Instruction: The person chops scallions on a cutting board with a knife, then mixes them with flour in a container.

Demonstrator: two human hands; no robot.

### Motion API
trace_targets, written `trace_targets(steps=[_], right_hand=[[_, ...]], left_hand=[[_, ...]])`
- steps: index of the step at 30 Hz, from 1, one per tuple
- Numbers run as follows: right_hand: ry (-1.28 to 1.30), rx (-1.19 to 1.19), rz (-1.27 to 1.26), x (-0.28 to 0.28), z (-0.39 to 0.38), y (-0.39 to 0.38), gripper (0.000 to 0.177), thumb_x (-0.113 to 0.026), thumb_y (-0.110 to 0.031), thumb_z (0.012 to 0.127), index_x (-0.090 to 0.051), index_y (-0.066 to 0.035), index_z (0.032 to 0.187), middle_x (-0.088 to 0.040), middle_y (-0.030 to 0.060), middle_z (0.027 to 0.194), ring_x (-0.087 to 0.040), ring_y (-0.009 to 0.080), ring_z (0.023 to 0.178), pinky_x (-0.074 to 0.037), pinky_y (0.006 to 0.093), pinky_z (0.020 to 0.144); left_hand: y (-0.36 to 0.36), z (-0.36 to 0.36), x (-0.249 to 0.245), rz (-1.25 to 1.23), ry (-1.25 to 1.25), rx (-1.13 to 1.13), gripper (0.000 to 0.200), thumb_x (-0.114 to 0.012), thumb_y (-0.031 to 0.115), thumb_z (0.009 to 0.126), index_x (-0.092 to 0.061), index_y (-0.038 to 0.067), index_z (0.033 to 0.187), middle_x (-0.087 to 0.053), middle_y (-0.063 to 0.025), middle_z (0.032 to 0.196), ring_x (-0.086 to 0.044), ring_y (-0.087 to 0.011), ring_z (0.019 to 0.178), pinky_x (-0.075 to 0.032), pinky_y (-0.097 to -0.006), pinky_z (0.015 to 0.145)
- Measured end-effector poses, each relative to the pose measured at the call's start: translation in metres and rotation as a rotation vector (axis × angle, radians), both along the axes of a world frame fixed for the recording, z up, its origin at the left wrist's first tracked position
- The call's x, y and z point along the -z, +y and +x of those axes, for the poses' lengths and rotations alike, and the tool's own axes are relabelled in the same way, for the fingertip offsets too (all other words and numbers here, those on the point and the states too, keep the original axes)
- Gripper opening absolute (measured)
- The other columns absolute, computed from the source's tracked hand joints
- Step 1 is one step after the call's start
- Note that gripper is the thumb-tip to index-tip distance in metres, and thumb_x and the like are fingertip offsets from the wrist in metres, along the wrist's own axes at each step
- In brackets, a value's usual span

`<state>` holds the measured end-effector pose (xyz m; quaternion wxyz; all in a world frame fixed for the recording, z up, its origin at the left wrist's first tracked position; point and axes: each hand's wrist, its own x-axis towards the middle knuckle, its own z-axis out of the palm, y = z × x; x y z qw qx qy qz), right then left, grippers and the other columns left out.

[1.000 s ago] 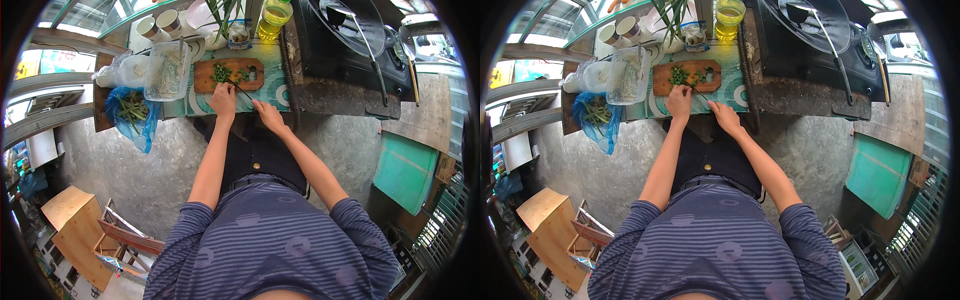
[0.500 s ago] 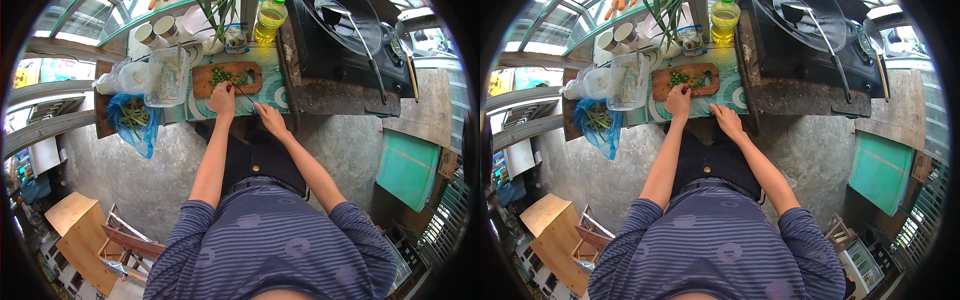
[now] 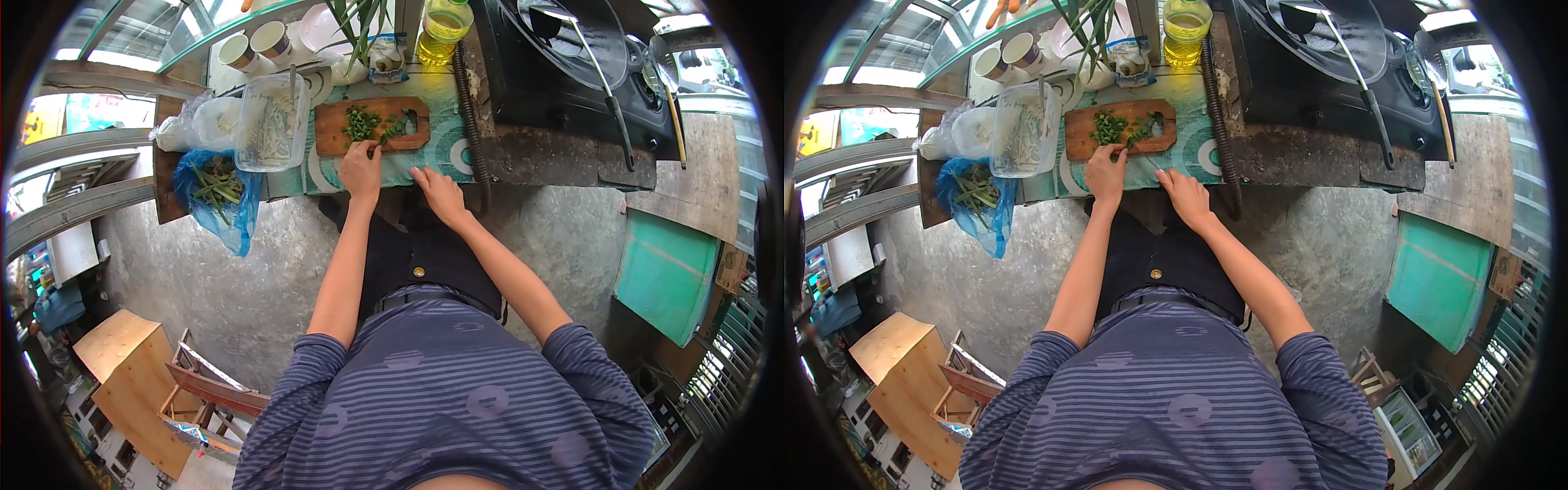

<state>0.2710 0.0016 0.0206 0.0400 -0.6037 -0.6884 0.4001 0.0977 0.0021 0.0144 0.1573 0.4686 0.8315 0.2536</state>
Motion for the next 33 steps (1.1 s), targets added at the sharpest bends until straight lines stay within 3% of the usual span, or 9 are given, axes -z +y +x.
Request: trace_targets(steps=[3,6,9,15,18,21,24,27,33], right_hand=[[0.005,0.004,0.003,0.001,-0.004,0.006,0.058,-0.037,-0.054,0.098,-0.057,-0.002,0.085,-0.061,0.022,0.078,-0.058,0.0444,0.084,-0.043,0.0488,0.071],[0.139,0.067,-0.195,0.007,-0.003,0.015,0.059,-0.037,-0.055,0.098,-0.056,-0.001,0.083,-0.06,0.0229,0.078,-0.057,0.045,0.084,-0.042,0.0487,0.071],[0.088,0.025,-0.15,0.005,0.007,0.009,0.06,-0.035,-0.058,0.097,-0.06,-0.003,0.091,-0.064,0.0226,0.088,-0.059,0.044,0.092,-0.045,0.0489,0.078],[0.057,0.031,-0.145,0.004,0.009,0.011,0.059,-0.036,-0.056,0.097,-0.061,-0.004,0.092,-0.065,0.0215,0.088,-0.06,0.0436,0.091,-0.046,0.0489,0.077],[0.06,0.057,0.002,0.002,0.005,0.004,0.059,-0.037,-0.057,0.097,-0.057,-0.003,0.084,-0.061,0.0218,0.076,-0.058,0.0467,0.082,-0.045,0.0488,0.07],[-0.024,-0.014,0.159,0.006,0.003,0.003,0.058,-0.038,-0.058,0.096,-0.055,-0.004,0.08,-0.058,0.0165,0.064,-0.06,0.0383,0.064,-0.047,0.0421,0.059],[0.235,0.266,-0.522,0.004,0.005,0.018,0.058,-0.039,-0.059,0.096,-0.051,-0.006,0.076,-0.053,0.0096,0.055,-0.055,0.0229,0.049,-0.043,0.034,0.049],[0.287,0.243,-0.655,0.006,0.016,0.017,0.065,-0.034,-0.066,0.094,-0.048,-0.005,0.075,-0.047,0.0055,0.059,-0.052,0.0187,0.055,-0.048,0.0388,0.062],[0.133,0.061,-0.017,0.014,0.016,0.004,0.064,-0.038,-0.06,0.095,-0.056,-0.001,0.079,-0.059,0.0174,0.067,-0.06,0.0374,0.068,-0.046,0.0432,0.063]], left_hand=[[0.0,0.002,0.003,0.013,0.017,-0.005,0.012,-0.07,0.024,0.082,-0.072,0.014,0.088,-0.069,-0.0007,0.092,-0.067,-0.026,0.083,-0.051,-0.0381,0.069],[0.002,0.004,0.003,0.017,0.018,-0.025,0.012,-0.069,0.025,0.081,-0.072,0.015,0.088,-0.069,-0.0006,0.092,-0.067,-0.0263,0.082,-0.051,-0.0386,0.069],[0.0,0.004,0.003,-0.02,0.011,-0.059,0.013,-0.069,0.025,0.081,-0.072,0.015,0.088,-0.069,-0.0006,0.092,-0.066,-0.0263,0.083,-0.051,-0.0391,0.069],[0.003,0.005,0.002,-0.003,-0.006,-0.06,0.014,-0.068,0.026,0.081,-0.072,0.014,0.088,-0.07,-0.0009,0.091,-0.067,-0.0257,0.083,-0.051,-0.0386,0.07],[0.007,0.004,0.004,-0.009,-0.014,-0.058,0.014,-0.068,0.026,0.081,-0.072,0.014,0.087,-0.07,-0.0011,0.089,-0.067,-0.0251,0.083,-0.051,-0.0381,0.07],[0.007,0.005,0.004,0.0,-0.011,-0.054,0.014,-0.068,0.026,0.082,-0.073,0.014,0.087,-0.07,-0.0011,0.087,-0.067,-0.0246,0.082,-0.051,-0.0379,0.07],[0.01,0.006,0.002,-0.013,-0.022,-0.053,0.014,-0.068,0.026,0.082,-0.073,0.014,0.087,-0.07,-0.001,0.087,-0.067,-0.0245,0.081,-0.052,-0.038,0.07],[0.008,0.004,0.002,-0.04,-0.022,-0.054,0.015,-0.068,0.027,0.082,-0.073,0.014,0.087,-0.071,-0.0009,0.086,-0.067,-0.0245,0.08,-0.052,-0.0384,0.071],[0.01,0.005,0.003,-0.057,-0.004,-0.053,0.016,-0.068,0.029,0.082,-0.073,0.014,0.087,-0.071,-0.0006,0.086,-0.067,-0.0248,0.08,-0.052,-0.0393,0.071]])
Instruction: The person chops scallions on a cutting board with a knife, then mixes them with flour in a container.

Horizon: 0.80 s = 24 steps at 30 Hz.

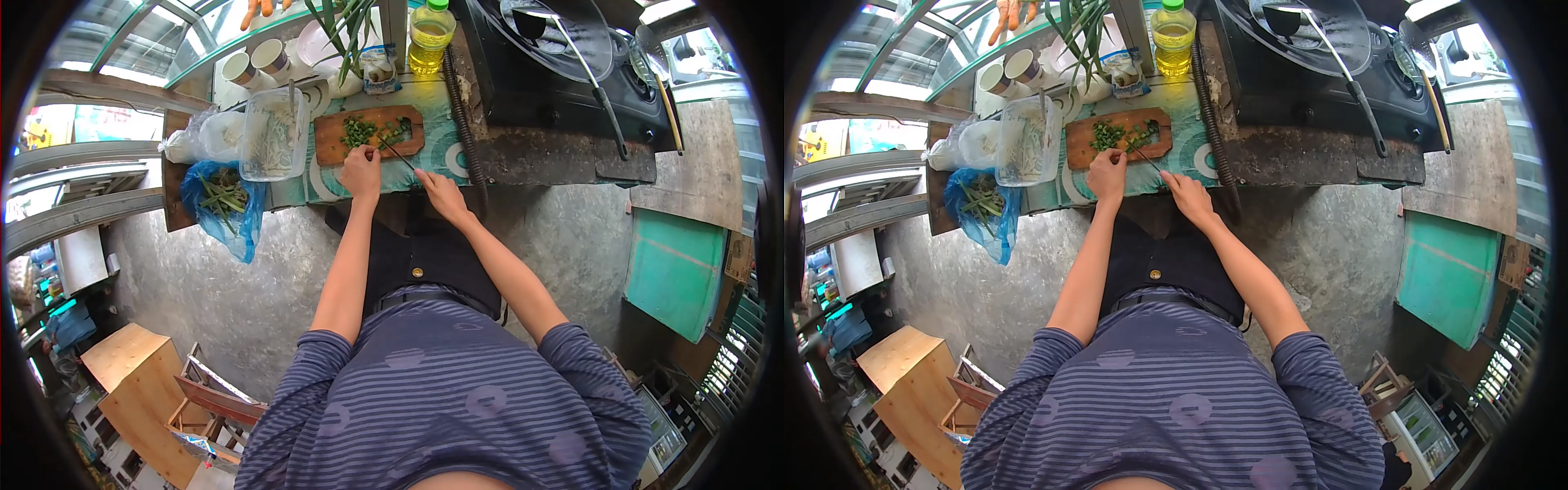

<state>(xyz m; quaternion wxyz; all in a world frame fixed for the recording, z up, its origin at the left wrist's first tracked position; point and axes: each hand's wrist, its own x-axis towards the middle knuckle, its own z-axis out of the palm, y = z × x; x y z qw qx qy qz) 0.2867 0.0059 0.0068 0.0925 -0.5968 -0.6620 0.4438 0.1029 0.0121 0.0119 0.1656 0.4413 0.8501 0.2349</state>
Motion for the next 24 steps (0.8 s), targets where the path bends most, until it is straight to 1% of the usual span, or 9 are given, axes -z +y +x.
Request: trace_targets(steps=[3,6,12,15,18,21,24], right_hand=[[0.004,-0.02,-0.04,-0.018,-0.002,-0.001,0.062,-0.037,-0.058,0.096,-0.059,-0.001,0.086,-0.061,0.0225,0.079,-0.057,0.0462,0.087,-0.044,0.0496,0.074],[-0.01,-0.006,-0.085,-0.017,-0.004,-0.003,0.062,-0.037,-0.057,0.096,-0.06,-0.001,0.086,-0.063,0.0236,0.083,-0.058,0.0459,0.09,-0.044,0.0497,0.075],[-0.019,-0.003,-0.096,-0.016,-0.005,-0.005,0.061,-0.036,-0.057,0.096,-0.061,-0.002,0.09,-0.063,0.0248,0.087,-0.056,0.047,0.095,-0.044,0.0509,0.077],[-0.033,-0.016,-0.076,-0.014,-0.005,-0.005,0.062,-0.035,-0.057,0.097,-0.061,-0.002,0.09,-0.063,0.0252,0.087,-0.056,0.0474,0.095,-0.044,0.0511,0.077],[-0.068,-0.018,-0.094,-0.013,-0.007,-0.005,0.062,-0.034,-0.057,0.097,-0.063,-0.002,0.091,-0.065,0.0229,0.09,-0.059,0.0448,0.093,-0.046,0.0504,0.079],[-0.034,0.003,-0.134,-0.013,-0.011,-0.006,0.062,-0.034,-0.057,0.097,-0.063,-0.002,0.091,-0.065,0.0231,0.092,-0.059,0.0448,0.095,-0.045,0.0504,0.08],[-0.049,-0.027,-0.108,-0.012,-0.018,0.001,0.061,-0.035,-0.057,0.097,-0.063,-0.003,0.093,-0.065,0.023,0.092,-0.059,0.0447,0.095,-0.045,0.0502,0.081]], left_hand=[[-0.001,-0.001,-0.001,-0.014,0.001,-0.01,0.016,-0.068,0.029,0.082,-0.073,0.015,0.087,-0.071,-0.0004,0.085,-0.068,-0.0248,0.08,-0.052,-0.0395,0.071],[0.0,0.002,-0.003,-0.025,-0.001,-0.022,0.015,-0.068,0.028,0.082,-0.073,0.015,0.087,-0.071,-0.0003,0.085,-0.068,-0.0245,0.08,-0.052,-0.0393,0.07],[0.0,0.003,0.002,-0.005,-0.003,-0.029,0.015,-0.068,0.028,0.082,-0.073,0.014,0.086,-0.071,-0.0005,0.084,-0.068,-0.0233,0.079,-0.052,-0.0387,0.069],[-0.001,0.003,0.005,0.001,-0.005,-0.037,0.015,-0.068,0.027,0.082,-0.072,0.014,0.085,-0.071,-0.0007,0.084,-0.068,-0.0231,0.079,-0.052,-0.0386,0.068],[0.0,0.004,0.003,-0.001,-0.007,-0.035,0.014,-0.068,0.026,0.082,-0.072,0.013,0.086,-0.071,-0.0013,0.085,-0.068,-0.0237,0.078,-0.052,-0.0389,0.068],[-0.001,0.003,0.004,0.016,0.001,-0.016,0.013,-0.068,0.024,0.082,-0.071,0.013,0.087,-0.071,-0.002,0.084,-0.068,-0.0246,0.078,-0.052,-0.0395,0.068],[-0.002,0.001,0.003,0.017,0.007,0.014,0.012,-0.068,0.024,0.082,-0.071,0.013,0.087,-0.071,-0.0023,0.084,-0.068,-0.0252,0.079,-0.052,-0.0399,0.068]])
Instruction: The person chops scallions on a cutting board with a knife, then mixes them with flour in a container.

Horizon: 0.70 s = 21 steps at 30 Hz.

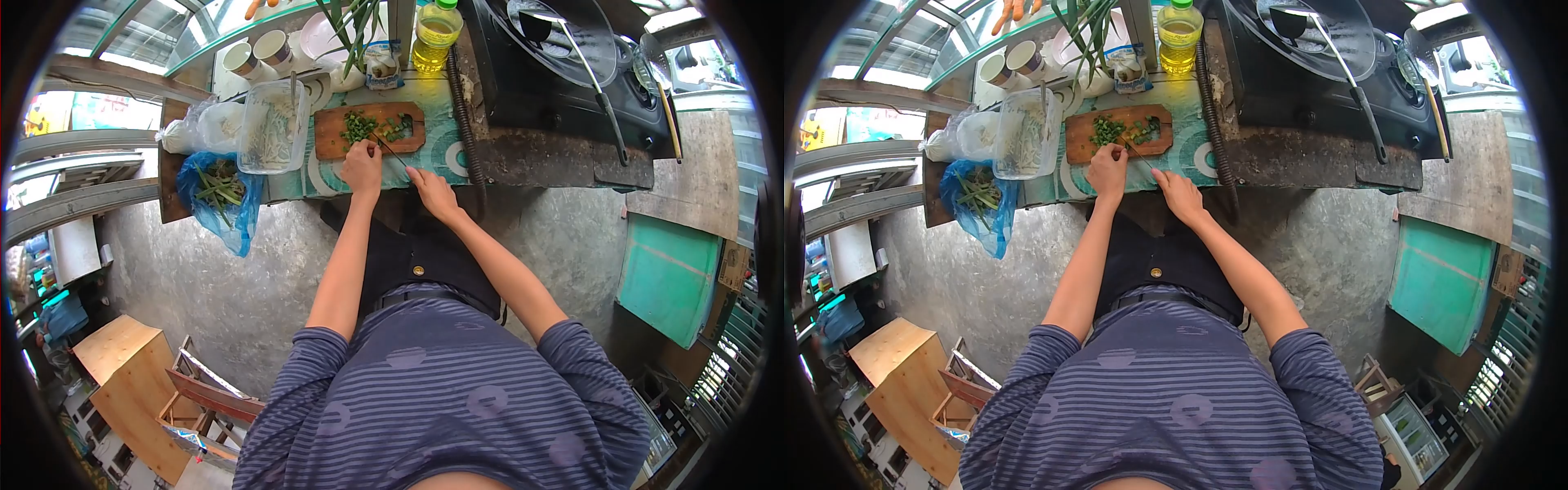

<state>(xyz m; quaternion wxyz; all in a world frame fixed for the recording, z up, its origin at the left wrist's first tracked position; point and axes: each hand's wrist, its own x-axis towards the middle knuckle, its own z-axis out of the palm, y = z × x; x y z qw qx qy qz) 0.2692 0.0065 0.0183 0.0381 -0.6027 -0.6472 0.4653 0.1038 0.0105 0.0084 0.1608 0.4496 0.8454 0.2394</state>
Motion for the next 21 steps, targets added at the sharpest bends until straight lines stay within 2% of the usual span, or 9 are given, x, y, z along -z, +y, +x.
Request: trace_targets(steps=[3,9,21], right_hand=[[0.021,0.032,-0.005,-0.001,-0.005,-0.002,0.06,-0.035,-0.055,0.097,-0.06,-0.001,0.089,-0.063,0.025,0.09,-0.057,0.047,0.092,-0.044,0.0512,0.078],[-0.045,-0.027,0.161,0.012,0.016,-0.01,0.06,-0.036,-0.057,0.097,-0.062,-0.003,0.09,-0.066,0.0221,0.087,-0.06,0.0442,0.09,-0.046,0.0505,0.076],[0.046,0.024,0.011,-0.002,0.008,-0.008,0.062,-0.035,-0.056,0.097,-0.06,0.0,0.088,-0.063,0.0246,0.086,-0.057,0.0467,0.092,-0.043,0.0514,0.075]], left_hand=[[0.002,-0.001,-0.002,-0.01,-0.011,0.013,0.012,-0.069,0.025,0.081,-0.071,0.013,0.086,-0.071,-0.0023,0.084,-0.068,-0.0255,0.079,-0.052,-0.04,0.068],[0.003,-0.001,-0.004,-0.051,-0.034,-0.025,0.014,-0.069,0.027,0.081,-0.071,0.015,0.086,-0.071,-0.0021,0.083,-0.068,-0.0261,0.08,-0.052,-0.0399,0.069],[0.001,-0.002,-0.001,-0.031,-0.019,-0.024,0.013,-0.068,0.027,0.082,-0.072,0.014,0.086,-0.071,-0.0026,0.083,-0.068,-0.0269,0.08,-0.052,-0.0403,0.07]])
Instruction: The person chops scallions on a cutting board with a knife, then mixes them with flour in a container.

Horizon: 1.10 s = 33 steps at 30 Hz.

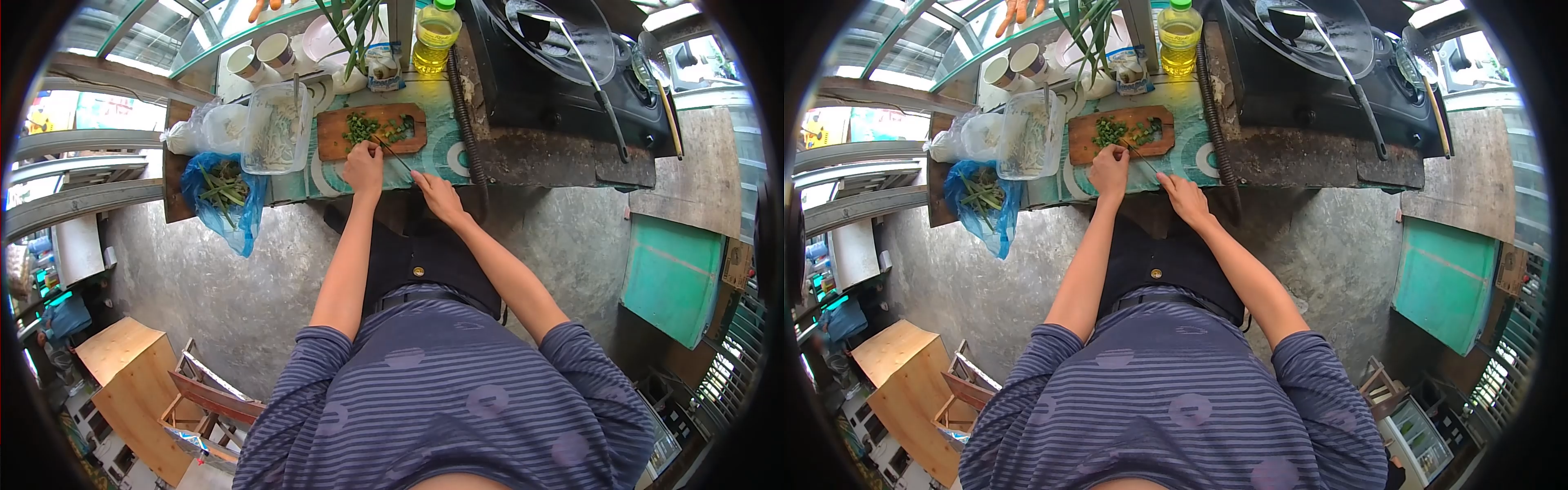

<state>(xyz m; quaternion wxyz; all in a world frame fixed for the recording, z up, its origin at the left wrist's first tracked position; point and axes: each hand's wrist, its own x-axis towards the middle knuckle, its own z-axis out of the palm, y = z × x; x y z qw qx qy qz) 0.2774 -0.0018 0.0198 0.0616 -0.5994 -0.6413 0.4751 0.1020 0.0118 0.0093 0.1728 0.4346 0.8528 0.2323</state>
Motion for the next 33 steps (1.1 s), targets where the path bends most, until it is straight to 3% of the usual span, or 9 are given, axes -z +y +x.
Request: trace_targets(steps=[15,33], right_hand=[[-0.048,-0.023,0.127,0.008,0.007,-0.004,0.058,-0.037,-0.056,0.096,-0.062,-0.004,0.09,-0.065,0.0214,0.088,-0.06,0.0437,0.09,-0.046,0.0506,0.075],[-0.055,-0.053,0.079,0.009,0.007,0.001,0.058,-0.037,-0.056,0.096,-0.062,-0.004,0.089,-0.065,0.0211,0.086,-0.06,0.0438,0.089,-0.046,0.0507,0.074]], left_hand=[[-0.002,0.001,-0.003,0.006,0.0,0.006,0.013,-0.068,0.027,0.083,-0.071,0.014,0.086,-0.071,-0.0017,0.084,-0.068,-0.0263,0.081,-0.052,-0.041,0.069],[-0.001,0.001,-0.003,-0.011,0.003,0.001,0.011,-0.069,0.026,0.084,-0.071,0.016,0.085,-0.071,-0.0015,0.082,-0.068,-0.026,0.079,-0.052,-0.0405,0.067]])
